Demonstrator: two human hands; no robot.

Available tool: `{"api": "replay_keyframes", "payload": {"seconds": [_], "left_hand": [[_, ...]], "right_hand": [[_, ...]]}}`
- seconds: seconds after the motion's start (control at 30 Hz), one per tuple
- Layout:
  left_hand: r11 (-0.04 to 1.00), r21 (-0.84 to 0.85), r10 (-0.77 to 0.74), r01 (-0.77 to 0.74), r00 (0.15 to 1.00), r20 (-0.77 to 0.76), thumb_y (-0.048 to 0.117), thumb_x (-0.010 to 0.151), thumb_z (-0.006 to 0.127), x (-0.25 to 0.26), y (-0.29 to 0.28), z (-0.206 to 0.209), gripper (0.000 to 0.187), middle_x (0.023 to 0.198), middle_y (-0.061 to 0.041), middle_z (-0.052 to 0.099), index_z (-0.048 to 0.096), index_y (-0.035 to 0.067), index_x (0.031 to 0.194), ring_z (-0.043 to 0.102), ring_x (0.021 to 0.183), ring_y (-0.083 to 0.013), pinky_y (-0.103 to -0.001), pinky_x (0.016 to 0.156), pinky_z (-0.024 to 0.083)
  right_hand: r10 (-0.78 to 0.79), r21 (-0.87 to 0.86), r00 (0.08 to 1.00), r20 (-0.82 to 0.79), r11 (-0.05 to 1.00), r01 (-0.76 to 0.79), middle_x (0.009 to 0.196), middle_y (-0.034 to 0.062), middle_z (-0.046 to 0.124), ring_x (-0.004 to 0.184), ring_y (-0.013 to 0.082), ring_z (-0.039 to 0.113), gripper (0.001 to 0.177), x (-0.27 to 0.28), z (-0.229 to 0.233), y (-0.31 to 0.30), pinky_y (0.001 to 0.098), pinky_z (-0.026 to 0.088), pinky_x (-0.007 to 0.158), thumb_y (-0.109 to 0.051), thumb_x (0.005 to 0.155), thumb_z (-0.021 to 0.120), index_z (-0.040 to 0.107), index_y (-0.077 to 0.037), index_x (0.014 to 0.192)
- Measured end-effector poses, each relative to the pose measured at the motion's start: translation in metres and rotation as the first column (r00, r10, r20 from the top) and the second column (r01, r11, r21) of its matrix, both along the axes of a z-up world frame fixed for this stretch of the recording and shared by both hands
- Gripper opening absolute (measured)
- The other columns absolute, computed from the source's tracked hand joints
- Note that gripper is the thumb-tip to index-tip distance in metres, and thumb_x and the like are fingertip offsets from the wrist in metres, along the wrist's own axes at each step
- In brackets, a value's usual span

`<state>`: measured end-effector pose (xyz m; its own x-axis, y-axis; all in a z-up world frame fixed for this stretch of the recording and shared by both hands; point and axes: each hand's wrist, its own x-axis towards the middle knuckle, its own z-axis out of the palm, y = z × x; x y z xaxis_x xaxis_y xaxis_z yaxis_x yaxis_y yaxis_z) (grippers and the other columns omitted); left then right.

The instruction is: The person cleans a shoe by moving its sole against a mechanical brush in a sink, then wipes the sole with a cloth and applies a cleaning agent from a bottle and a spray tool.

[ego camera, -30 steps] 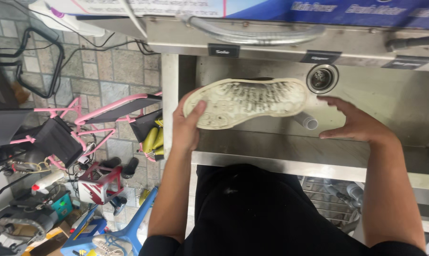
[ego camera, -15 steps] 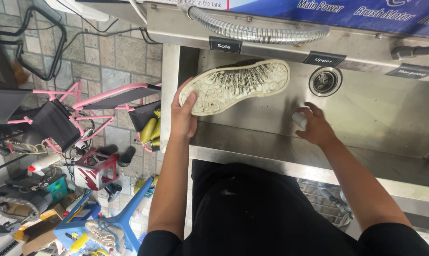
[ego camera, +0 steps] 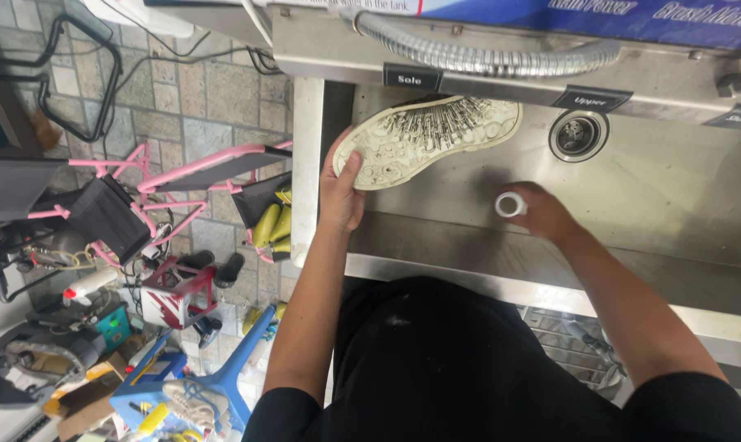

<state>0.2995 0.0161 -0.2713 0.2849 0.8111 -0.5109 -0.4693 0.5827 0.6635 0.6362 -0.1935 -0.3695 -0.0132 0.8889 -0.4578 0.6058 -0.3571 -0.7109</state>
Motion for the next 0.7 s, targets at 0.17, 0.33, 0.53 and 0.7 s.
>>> {"api": "replay_keyframes", "payload": {"seconds": [0.17, 0.33, 0.53, 0.7], "left_hand": [[1.0, 0.004, 0.0, 0.0, 0.999, 0.04, 0.017, 0.096, 0.074, -0.001, 0.012, -0.012, 0.065, 0.139, -0.015, 0.061, 0.045, 0.0, 0.151, 0.061, 0.126, -0.0228, -0.039, 0.11, 0.051], [1.0, -0.005, -0.02, 0.02, 0.998, 0.066, 0.017, 0.096, 0.075, -0.009, 0.017, -0.017, 0.064, 0.138, -0.015, 0.062, 0.046, 0.001, 0.15, 0.062, 0.125, -0.0231, -0.039, 0.107, 0.052], [0.998, 0.016, -0.056, 0.055, 0.995, 0.084, 0.018, 0.095, 0.077, -0.019, 0.023, -0.016, 0.065, 0.138, -0.015, 0.062, 0.046, 0.001, 0.151, 0.062, 0.125, -0.0227, -0.039, 0.107, 0.053], [0.997, -0.005, -0.07, 0.071, 0.993, 0.098, 0.018, 0.094, 0.076, -0.022, 0.029, -0.017, 0.067, 0.138, -0.015, 0.062, 0.046, 0.001, 0.151, 0.062, 0.125, -0.0231, -0.039, 0.107, 0.053]], "right_hand": [[-0.007, -0.062, 1.0, 0.017, 0.998, 0.008, 0.116, 0.0191, 0.069, 0.103, 0.0357, 0.069, 0.069, -0.078, 0.102, 0.061, 0.0461, 0.055, 0.087, -0.046, 0.074, 0.085, 0.061, -0.008, 0.127], [-0.046, 0.155, 0.998, 0.043, 0.987, 0.039, 0.103, 0.0174, 0.073, 0.091, 0.0364, 0.072, 0.064, -0.133, 0.171, 0.117, 0.0459, 0.057, 0.078, -0.05, 0.078, 0.081, 0.062, -0.005, 0.119], [-0.044, 0.045, 0.988, 0.146, 0.998, 0.037, 0.097, 0.0193, 0.073, 0.087, 0.0372, 0.072, 0.063, -0.167, 0.192, 0.147, 0.0488, 0.056, 0.077, -0.057, 0.083, 0.075, 0.062, -0.003, 0.115], [-0.055, -0.005, 0.984, 0.171, 0.998, 0.057, 0.093, 0.02, 0.072, 0.085, 0.0379, 0.072, 0.063, -0.18, 0.191, 0.151, 0.0495, 0.056, 0.076, -0.058, 0.083, 0.074, 0.062, -0.004, 0.112]]}}
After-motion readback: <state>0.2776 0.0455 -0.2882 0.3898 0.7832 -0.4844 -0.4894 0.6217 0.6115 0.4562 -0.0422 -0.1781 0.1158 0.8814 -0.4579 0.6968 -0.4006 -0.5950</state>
